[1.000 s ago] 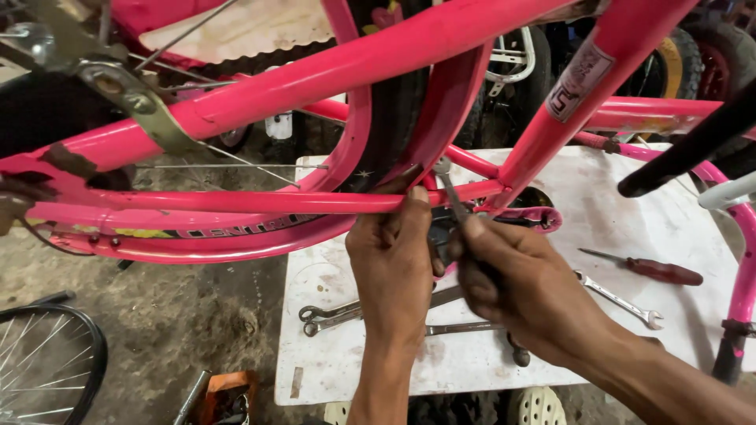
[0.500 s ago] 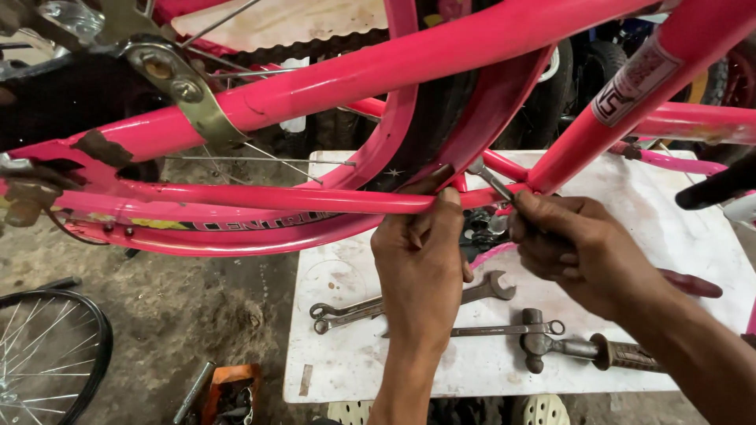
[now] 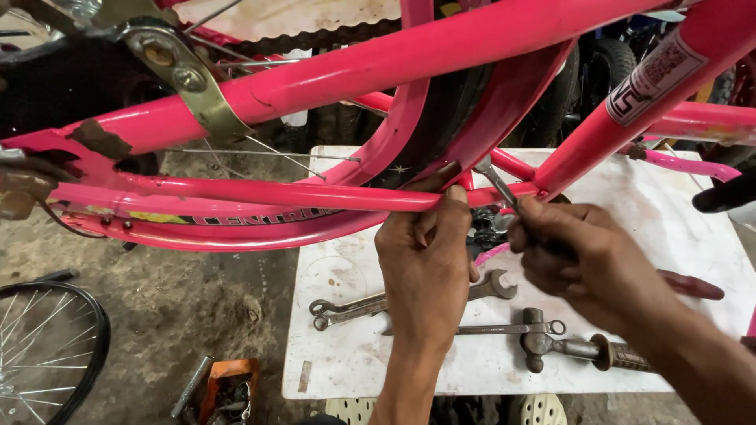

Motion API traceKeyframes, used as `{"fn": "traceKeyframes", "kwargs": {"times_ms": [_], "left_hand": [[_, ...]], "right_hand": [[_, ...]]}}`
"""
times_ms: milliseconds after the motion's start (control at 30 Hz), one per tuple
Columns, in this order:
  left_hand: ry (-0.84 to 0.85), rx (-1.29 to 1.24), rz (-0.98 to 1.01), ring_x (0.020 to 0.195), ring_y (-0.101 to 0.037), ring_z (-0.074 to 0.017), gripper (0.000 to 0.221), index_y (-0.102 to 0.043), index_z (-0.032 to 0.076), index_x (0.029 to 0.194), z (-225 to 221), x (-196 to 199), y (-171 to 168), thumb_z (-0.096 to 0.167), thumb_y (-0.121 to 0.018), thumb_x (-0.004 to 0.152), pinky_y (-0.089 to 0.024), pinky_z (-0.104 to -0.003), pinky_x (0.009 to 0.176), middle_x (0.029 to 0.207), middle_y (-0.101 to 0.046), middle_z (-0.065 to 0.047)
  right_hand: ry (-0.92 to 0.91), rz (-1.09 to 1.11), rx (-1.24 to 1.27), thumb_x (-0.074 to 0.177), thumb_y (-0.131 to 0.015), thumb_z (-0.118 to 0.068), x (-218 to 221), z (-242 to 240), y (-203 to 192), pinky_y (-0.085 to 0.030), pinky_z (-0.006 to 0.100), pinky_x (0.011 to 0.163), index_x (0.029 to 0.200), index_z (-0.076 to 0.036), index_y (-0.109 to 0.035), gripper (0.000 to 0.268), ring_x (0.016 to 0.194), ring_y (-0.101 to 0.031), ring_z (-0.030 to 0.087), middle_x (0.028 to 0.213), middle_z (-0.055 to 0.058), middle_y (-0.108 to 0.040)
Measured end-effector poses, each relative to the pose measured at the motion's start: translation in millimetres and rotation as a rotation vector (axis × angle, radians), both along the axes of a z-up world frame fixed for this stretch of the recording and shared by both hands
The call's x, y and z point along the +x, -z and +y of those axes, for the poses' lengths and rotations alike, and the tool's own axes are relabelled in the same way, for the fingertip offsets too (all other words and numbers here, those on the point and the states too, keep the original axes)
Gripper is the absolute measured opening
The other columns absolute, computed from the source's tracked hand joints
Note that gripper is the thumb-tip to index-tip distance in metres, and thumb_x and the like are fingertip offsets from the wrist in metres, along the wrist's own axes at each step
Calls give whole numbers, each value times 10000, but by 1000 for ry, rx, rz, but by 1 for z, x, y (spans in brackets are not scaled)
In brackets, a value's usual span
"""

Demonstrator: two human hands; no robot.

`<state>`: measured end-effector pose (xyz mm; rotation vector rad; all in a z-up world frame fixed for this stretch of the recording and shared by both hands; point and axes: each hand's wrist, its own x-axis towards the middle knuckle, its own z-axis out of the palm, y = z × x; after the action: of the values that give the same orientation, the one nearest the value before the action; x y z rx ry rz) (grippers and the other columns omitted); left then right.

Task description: Repairing and adjusting components on a pink bicycle frame.

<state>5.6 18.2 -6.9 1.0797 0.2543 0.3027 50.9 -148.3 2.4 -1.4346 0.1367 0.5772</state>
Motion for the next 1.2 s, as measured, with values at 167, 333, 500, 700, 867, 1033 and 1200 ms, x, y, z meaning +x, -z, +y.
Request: {"fn": "traceKeyframes", "kwargs": {"times_ms": [167, 333, 500, 700, 867, 1033, 1200], "left_hand": [[-10, 33, 9, 464, -405, -21, 166, -689, 42, 958, -6, -3, -5, 182, -609, 1001, -326, -243, 403, 563, -472, 76], [-7, -6, -31, 512, -455, -32, 210, -661, -24, 961, -10, -3, -2, 169, -623, 1033, -353, -244, 443, 623, -542, 53], [-22, -6, -43, 469, -451, -39, 233, -705, 0, 1120, -11, -6, 0, 190, -622, 1015, -396, -242, 418, 609, -521, 52], [-6, -55, -76, 467, -477, -40, 281, -688, 23, 1226, -18, -2, 1, 177, -617, 1002, -428, -239, 407, 614, -513, 54], [0, -81, -110, 487, -490, -47, 255, -689, -9, 1199, -19, -1, 5, 143, -627, 1004, -418, -237, 425, 650, -588, 32], [31, -88, -129, 511, -498, -61, 217, -699, -52, 1135, -20, 2, 11, 130, -647, 1030, -436, -252, 469, 673, -610, 16], [17, -78, -119, 499, -486, -52, 221, -694, -14, 1167, -19, 2, 4, 131, -639, 1010, -435, -246, 461, 626, -553, 36]], "right_hand": [[-50, 146, 253, 1107, -559, -419, -25, 10, 9, -242, 288, 380, 942, -9, -606, 444, 456, -351, 108, 561, -11, -402], [-46, 71, 113, 1004, -511, -360, -35, 20, -12, -358, 333, 470, 919, -19, -613, 366, 505, -427, 173, 563, 58, -462], [73, -33, 112, 1050, -506, -357, -32, 2, -4, -266, 280, 462, 922, -13, -593, 377, 506, -317, 113, 573, -18, -352], [66, -54, 92, 1063, -506, -352, -18, -12, -5, -217, 272, 456, 877, -2, -559, 399, 478, -254, 90, 566, -44, -309], [12, -24, 60, 1045, -515, -348, -5, -18, 0, -193, 270, 430, 866, -6, -568, 390, 425, -222, 73, 525, -54, -299], [22, 2, 99, 1033, -561, -336, 10, -25, 8, -196, 263, 412, 878, 15, -619, 387, 409, -244, 58, 500, -60, -319], [61, 32, 72, 1007, -583, -335, 18, -23, 6, -183, 259, 388, 871, 25, -646, 390, 388, -224, 51, 480, -73, -296]]}}
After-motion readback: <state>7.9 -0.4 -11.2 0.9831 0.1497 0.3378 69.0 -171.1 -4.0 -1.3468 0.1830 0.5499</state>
